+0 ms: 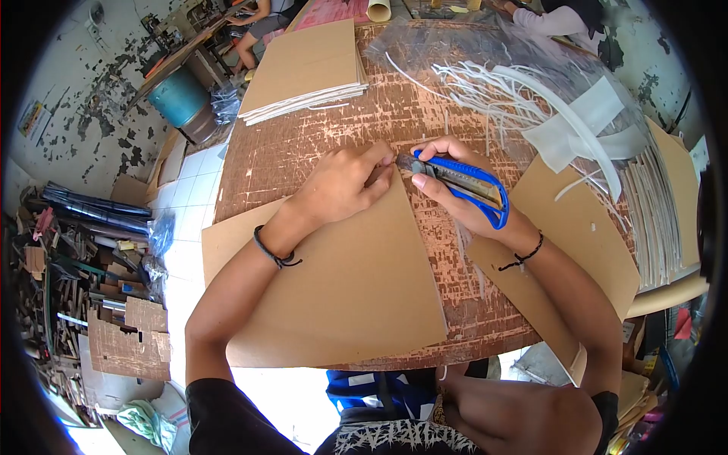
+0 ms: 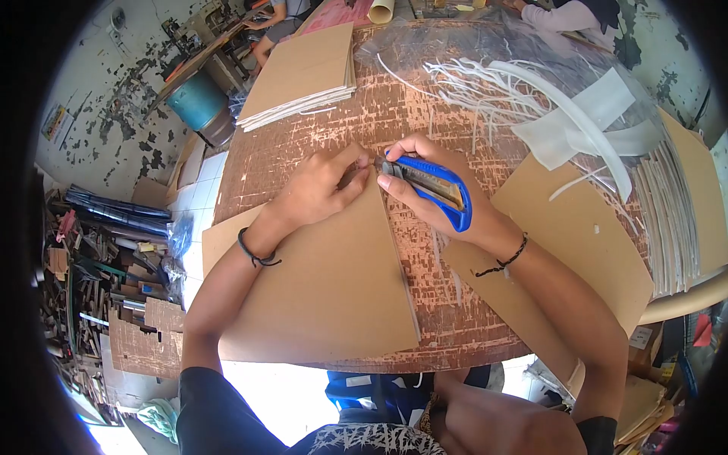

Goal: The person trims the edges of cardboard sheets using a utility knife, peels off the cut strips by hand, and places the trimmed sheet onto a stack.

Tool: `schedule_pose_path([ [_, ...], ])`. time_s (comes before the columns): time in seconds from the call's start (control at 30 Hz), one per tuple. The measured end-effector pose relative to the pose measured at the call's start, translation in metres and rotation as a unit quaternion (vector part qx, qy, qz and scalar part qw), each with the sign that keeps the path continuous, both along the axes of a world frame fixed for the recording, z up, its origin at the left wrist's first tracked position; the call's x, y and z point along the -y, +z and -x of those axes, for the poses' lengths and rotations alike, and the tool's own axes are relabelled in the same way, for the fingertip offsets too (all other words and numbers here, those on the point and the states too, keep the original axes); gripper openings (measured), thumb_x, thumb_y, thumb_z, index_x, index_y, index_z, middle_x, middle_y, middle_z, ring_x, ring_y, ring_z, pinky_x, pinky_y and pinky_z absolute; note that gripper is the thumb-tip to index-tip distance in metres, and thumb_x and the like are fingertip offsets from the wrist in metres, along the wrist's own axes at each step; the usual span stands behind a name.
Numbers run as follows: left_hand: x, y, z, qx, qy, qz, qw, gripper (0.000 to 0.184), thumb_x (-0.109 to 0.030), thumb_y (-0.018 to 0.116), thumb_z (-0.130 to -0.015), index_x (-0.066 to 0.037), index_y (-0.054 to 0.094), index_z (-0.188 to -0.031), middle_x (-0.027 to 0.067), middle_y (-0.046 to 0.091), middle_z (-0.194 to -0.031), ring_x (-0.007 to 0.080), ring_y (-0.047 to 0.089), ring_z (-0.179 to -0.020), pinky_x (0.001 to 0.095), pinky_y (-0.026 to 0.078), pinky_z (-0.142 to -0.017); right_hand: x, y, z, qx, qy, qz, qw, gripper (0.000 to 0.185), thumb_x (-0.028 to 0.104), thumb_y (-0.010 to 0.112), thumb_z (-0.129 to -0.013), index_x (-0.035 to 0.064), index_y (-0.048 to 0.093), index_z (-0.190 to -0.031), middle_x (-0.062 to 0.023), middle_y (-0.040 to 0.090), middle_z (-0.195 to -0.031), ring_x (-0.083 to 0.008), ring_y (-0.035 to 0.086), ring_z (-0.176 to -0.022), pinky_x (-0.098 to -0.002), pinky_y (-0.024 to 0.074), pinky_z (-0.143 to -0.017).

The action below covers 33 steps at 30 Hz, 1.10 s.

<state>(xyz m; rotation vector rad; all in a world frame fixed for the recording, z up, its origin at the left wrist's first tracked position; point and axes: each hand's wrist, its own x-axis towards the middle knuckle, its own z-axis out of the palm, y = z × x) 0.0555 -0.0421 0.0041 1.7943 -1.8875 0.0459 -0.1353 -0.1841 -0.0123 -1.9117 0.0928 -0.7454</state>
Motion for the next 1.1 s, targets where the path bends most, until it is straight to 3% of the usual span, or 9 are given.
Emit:
schedule_pose_path([
  [0.4,-0.002,0.001,0.001,0.005,0.006,-0.015,1.000,0.021,-0.014,0.064,-0.093,-0.001,0.058,-0.108,0.0241,0.070,-0.088,0.0452,0.068,-0.079,0.0510,0.055,-0.070,-0.001,0.003,0.000,-0.008,-0.012,0.058,0.998,0.028,0.021,0.075,-0.094,0.0062,0.058,-0.110,-0.0047,0.064,-0.087,-0.0113,0.061,-0.076,-0.0288,0.0509,-0.072],
  [0.6,0.000,0.000,-0.001,-0.011,0.004,-0.019,1.000,0.021,-0.013,0.064,-0.092,0.000,0.058,-0.108,0.0247,0.070,-0.089,0.0451,0.069,-0.080,0.0511,0.055,-0.072,-0.004,0.010,0.002,-0.022,-0.010,0.130,0.991,0.029,0.021,0.075,-0.092,0.0063,0.057,-0.110,-0.0085,0.064,-0.091,-0.0201,0.065,-0.079,-0.0328,0.0522,-0.074],
  [0.7,-0.001,0.002,0.001,-0.012,0.010,-0.026,1.000,0.021,-0.014,0.064,-0.092,0.000,0.058,-0.107,0.0247,0.070,-0.088,0.0448,0.069,-0.080,0.0508,0.055,-0.072,-0.005,0.009,0.002,-0.027,-0.003,0.112,0.993,0.030,0.021,0.075,-0.092,0.0065,0.057,-0.110,-0.0093,0.064,-0.091,-0.0236,0.066,-0.080,-0.0343,0.0527,-0.074],
  [0.8,-0.001,0.002,0.001,-0.007,0.006,-0.024,1.000,0.020,-0.014,0.063,-0.093,-0.001,0.058,-0.107,0.0245,0.069,-0.087,0.0446,0.068,-0.079,0.0506,0.055,-0.072,-0.006,0.014,0.003,-0.063,-0.002,0.106,0.992,0.031,0.021,0.075,-0.092,0.0064,0.056,-0.111,-0.0097,0.064,-0.092,-0.0239,0.066,-0.081,-0.0345,0.0527,-0.075],
  [0.9,-0.001,0.003,0.002,-0.010,0.018,-0.035,0.999,0.020,-0.015,0.063,-0.095,-0.001,0.058,-0.107,0.0245,0.069,-0.087,0.0445,0.068,-0.079,0.0508,0.055,-0.072,-0.004,0.011,0.002,-0.018,0.000,0.167,0.986,0.031,0.020,0.075,-0.092,0.0062,0.055,-0.111,-0.0103,0.064,-0.093,-0.0241,0.066,-0.081,-0.0347,0.0529,-0.074],
  [1.1,0.000,0.001,0.000,0.003,0.009,-0.023,1.000,0.020,-0.015,0.063,-0.095,0.000,0.058,-0.107,0.0248,0.070,-0.088,0.0447,0.068,-0.081,0.0513,0.055,-0.073,-0.005,0.010,0.002,-0.031,-0.003,0.150,0.988,0.031,0.021,0.075,-0.093,0.0064,0.055,-0.112,-0.0105,0.064,-0.094,-0.0244,0.065,-0.080,-0.0348,0.0527,-0.074],
])
